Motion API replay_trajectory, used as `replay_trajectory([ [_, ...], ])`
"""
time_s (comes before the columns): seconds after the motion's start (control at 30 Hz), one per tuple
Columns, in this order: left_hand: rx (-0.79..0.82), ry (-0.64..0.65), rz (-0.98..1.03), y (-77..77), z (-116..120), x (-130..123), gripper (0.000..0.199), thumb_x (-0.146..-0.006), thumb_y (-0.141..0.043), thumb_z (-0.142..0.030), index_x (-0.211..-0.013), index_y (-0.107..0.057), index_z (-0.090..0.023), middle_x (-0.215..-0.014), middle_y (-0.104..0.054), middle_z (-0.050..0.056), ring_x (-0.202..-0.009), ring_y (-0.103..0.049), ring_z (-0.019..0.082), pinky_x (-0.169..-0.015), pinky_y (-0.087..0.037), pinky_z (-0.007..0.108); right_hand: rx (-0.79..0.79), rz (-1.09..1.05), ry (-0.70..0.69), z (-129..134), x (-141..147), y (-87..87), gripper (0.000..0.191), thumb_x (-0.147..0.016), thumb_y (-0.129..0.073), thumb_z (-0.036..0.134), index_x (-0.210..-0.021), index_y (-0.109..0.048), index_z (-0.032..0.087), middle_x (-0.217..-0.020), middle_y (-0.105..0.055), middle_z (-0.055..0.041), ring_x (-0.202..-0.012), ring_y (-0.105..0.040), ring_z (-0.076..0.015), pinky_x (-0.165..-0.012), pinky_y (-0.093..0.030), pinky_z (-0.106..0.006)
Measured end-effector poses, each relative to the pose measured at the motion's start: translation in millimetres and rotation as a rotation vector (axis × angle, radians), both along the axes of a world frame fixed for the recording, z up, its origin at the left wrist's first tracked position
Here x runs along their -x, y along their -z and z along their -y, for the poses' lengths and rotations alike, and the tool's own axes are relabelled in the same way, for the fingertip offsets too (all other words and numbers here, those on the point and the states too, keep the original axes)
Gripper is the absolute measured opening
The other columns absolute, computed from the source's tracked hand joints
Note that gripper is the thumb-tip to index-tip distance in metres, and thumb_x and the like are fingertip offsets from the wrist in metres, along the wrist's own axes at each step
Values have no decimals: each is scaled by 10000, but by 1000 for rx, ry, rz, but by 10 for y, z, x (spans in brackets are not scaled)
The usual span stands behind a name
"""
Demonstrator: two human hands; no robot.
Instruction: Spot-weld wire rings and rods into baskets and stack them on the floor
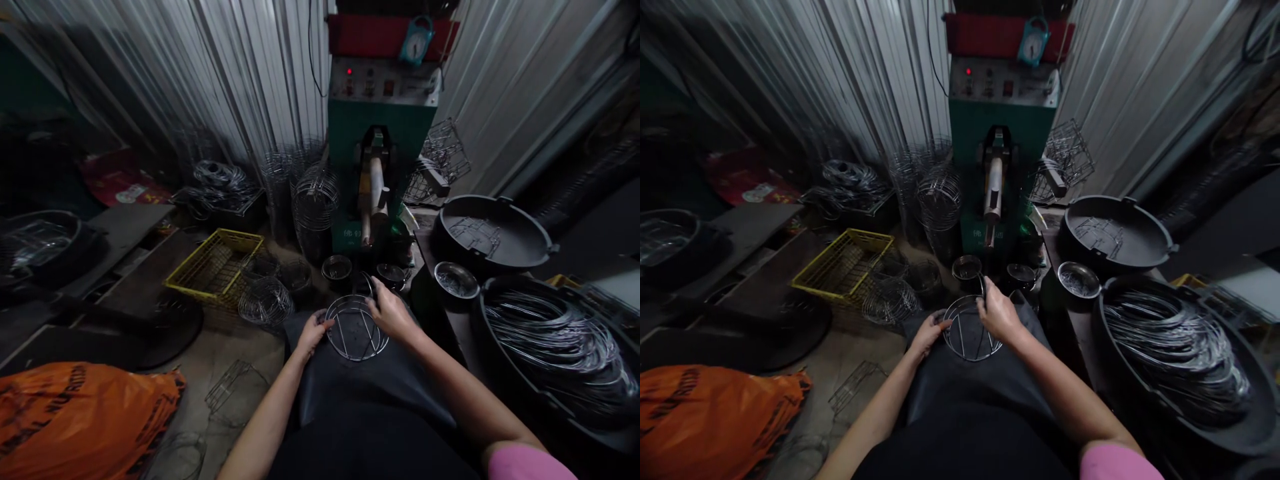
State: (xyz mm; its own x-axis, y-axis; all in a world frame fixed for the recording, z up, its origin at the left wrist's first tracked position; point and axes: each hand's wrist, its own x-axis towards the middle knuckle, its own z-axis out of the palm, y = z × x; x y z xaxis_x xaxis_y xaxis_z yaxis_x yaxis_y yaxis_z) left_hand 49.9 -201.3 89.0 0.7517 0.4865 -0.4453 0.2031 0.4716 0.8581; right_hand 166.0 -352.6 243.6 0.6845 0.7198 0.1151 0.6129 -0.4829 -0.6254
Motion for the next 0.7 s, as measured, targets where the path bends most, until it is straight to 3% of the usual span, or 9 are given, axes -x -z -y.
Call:
replay_trajectory([
  [0.1, -216, -18, -24, -286, -94, 30, 509, -554, -740, -203, -1033, -575, -162, -915, -636, 89, -903, -574, 235, -790, -445, 331, -84, 65, -136, 42, -11, 38, 440, -813, -354, 186, -1251, -375, 146, -1220, -484, -137, -1140, -442, -226, -969, -349, -420],
  [0.2, -530, -85, 172, -811, -232, -37, 559, -541, -741, -175, -1075, -578, -191, -1126, -558, 90, -1132, -435, 258, -965, -318, 335, -154, 13, -302, 23, -63, -12, 413, -811, -376, 192, -1221, -422, 197, -1150, -535, -108, -1076, -490, -218, -933, -386, -433],
  [0.3, -701, 83, 399, -1367, -324, -195, 539, -589, -707, -169, -1109, -571, -204, -1189, -524, 65, -1166, -401, 242, -1008, -260, 317, -213, -55, -399, -25, -110, -157, 399, -802, -426, 221, -1198, -461, 208, -1100, -561, -104, -1015, -522, -226, -903, -402, -442],
  [0.4, -791, 309, 479, -1708, -362, -384, 390, -694, -612, -186, -1084, -597, -194, -1030, -606, 59, -1020, -519, 227, -942, -346, 333, -298, -79, -399, -70, -221, -329, 366, -800, -447, 228, -1162, -501, 227, -1133, -556, -71, -1061, -495, -210, -947, -364, -419],
  [0.47, -858, 377, 507, -1780, -381, -503, 348, -746, -544, -187, -1090, -597, -189, -948, -631, 53, -928, -562, 206, -899, -386, 335, -343, -99, -324, -83, -357, -405, 329, -794, -473, 248, -1116, -539, 229, -1127, -566, -52, -1066, -494, -201, -956, -352, -389],
  [0.53, -895, 345, 516, -1755, -406, -612, 332, -766, -512, -188, -1086, -600, -179, -956, -641, 55, -921, -568, 200, -891, -396, 336, -356, -117, -227, -79, -513, -411, 309, -781, -501, 278, -1080, -562, 230, -1083, -591, -41, -1031, -518, -195, -935, -363, -359],
  [0.6, -883, 286, 483, -1666, -430, -702, 308, -769, -504, -190, -1055, -617, -165, -987, -646, 59, -946, -565, 203, -897, -396, 339, -339, -119, -150, -71, -635, -329, 303, -776, -508, 297, -1064, -568, 225, -1044, -609, -38, -994, -538, -192, -902, -380, -342],
  [0.7, -813, 277, 378, -1465, -452, -781, 265, -757, -514, -168, -985, -648, -161, -962, -663, 58, -937, -577, 205, -891, -405, 344, -290, -109, -82, -82, -685, -75, 297, -772, -510, 318, -1042, -573, 210, -997, -628, -47, -943, -558, -192, -850, -401, -333],
])
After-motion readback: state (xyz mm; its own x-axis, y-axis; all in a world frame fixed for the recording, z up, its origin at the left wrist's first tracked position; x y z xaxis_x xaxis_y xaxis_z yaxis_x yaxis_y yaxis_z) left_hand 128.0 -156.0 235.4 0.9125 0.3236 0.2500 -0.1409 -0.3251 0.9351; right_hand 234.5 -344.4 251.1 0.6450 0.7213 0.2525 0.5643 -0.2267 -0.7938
